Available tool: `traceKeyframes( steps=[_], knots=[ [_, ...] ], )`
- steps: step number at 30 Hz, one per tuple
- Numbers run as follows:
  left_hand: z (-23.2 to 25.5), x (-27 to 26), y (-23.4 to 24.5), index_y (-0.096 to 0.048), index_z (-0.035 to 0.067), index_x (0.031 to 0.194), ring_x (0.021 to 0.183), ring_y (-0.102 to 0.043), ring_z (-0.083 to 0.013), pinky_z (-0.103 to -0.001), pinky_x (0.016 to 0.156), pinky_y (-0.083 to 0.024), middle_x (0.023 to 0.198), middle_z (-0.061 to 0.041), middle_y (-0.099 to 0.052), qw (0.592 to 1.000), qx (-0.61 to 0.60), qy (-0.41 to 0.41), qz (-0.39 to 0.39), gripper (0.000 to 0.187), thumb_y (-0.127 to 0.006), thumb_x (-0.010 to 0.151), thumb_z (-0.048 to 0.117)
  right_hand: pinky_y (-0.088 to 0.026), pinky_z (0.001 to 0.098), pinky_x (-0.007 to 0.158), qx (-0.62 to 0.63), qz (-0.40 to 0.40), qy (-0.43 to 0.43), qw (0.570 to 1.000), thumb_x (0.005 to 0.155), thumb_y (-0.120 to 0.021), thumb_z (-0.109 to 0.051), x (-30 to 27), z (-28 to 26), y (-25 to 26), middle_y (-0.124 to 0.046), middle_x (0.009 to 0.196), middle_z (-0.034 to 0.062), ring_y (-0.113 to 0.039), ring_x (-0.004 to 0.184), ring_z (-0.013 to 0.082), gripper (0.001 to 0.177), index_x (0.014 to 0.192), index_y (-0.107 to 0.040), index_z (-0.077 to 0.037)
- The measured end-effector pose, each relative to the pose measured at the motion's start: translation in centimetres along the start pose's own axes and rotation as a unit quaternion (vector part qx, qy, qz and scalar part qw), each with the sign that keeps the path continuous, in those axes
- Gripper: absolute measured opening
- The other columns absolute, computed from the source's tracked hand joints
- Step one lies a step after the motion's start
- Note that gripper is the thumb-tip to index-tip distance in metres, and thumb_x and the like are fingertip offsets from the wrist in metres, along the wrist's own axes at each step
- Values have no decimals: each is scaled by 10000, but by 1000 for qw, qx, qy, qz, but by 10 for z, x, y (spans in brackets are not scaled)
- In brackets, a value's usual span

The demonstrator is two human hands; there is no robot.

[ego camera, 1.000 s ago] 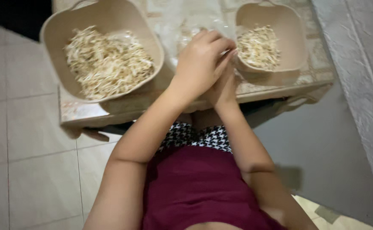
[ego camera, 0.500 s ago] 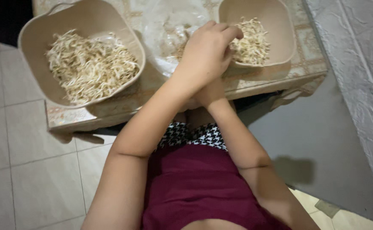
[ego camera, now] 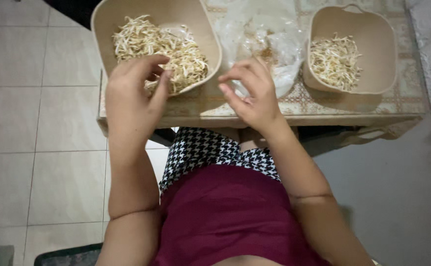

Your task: The person sits at a table and repeatedly picks up small clumps of bean sprouts from a large bowl, separates them by hand, and places them into a smaller bowl. The process is continuous and repetitive throughout the clip.

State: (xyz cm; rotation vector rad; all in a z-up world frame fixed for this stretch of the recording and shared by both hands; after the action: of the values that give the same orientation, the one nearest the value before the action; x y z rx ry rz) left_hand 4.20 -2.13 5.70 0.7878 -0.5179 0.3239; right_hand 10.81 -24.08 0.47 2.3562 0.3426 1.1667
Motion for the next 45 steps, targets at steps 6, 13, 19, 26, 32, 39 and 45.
traceKeyframes(
  steps=[6,13,19,26,32,39,45],
  knots=[
    [-22,-6,8,-727,40,1093,915,-652,-270,-404,841,-496,974,-91,-710,999,36,-9,26,135,-770,969,71,-478,360,915,-6,-91,81,992,999,-763,-160,53,-9,-37,-646,1019,55,-608,1005,235,63,1013,-737,-105],
    [-27,-9,5,-721,53,1028,905,-638,-281,-411,832,-481,939,-85,-693,999,25,-22,43,90,-768,954,72,-473,428,919,-77,-175,23,981,924,-785,-287,80,-10,-54,-652,959,88,-581,991,281,200,945,-767,-88],
    [-31,-9,4,-729,52,1032,880,-637,-268,-407,831,-478,928,-79,-694,999,20,-3,34,99,-772,957,100,-485,412,919,-80,-198,-18,977,918,-767,-232,83,-10,-65,-680,936,66,-593,965,259,148,943,-781,-87],
    [-20,-4,4,-736,60,1182,936,-673,-249,-391,858,-506,1081,-91,-721,999,7,-13,37,220,-753,994,172,-505,363,846,42,-162,-63,984,934,-791,-193,76,-6,-51,-716,939,60,-630,949,223,140,1015,-792,-79],
    [-18,0,-6,-735,62,1189,917,-732,-201,-325,821,-581,1104,-85,-734,994,-106,8,2,191,-732,1005,115,-511,356,885,47,-136,-33,989,958,-774,-161,72,-9,-50,-712,975,74,-644,982,218,139,1043,-768,-52],
    [-24,3,-8,-743,54,1143,870,-734,-152,-289,776,-596,1057,-70,-730,990,-125,42,52,133,-726,1012,59,-509,316,819,86,-119,-75,986,973,-788,-160,66,5,-50,-733,932,29,-632,898,151,111,1048,-806,-80],
    [-19,1,-5,-743,67,1161,887,-723,-145,-265,749,-600,1053,-58,-704,985,-157,62,47,162,-694,1008,51,-493,224,741,222,-65,-148,962,969,-798,-111,56,22,-46,-744,977,15,-634,830,62,130,1091,-782,-69]
  ],
)
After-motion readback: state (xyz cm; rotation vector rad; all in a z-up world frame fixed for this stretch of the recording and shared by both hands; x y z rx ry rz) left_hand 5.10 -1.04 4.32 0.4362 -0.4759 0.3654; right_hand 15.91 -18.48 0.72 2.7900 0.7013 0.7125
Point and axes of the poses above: each hand's wrist, its own x-axis towards the middle knuckle, its own y-axis out of the back of the hand, z = x × y, the point moved 6 cm from there along x, towards the middle knuckle
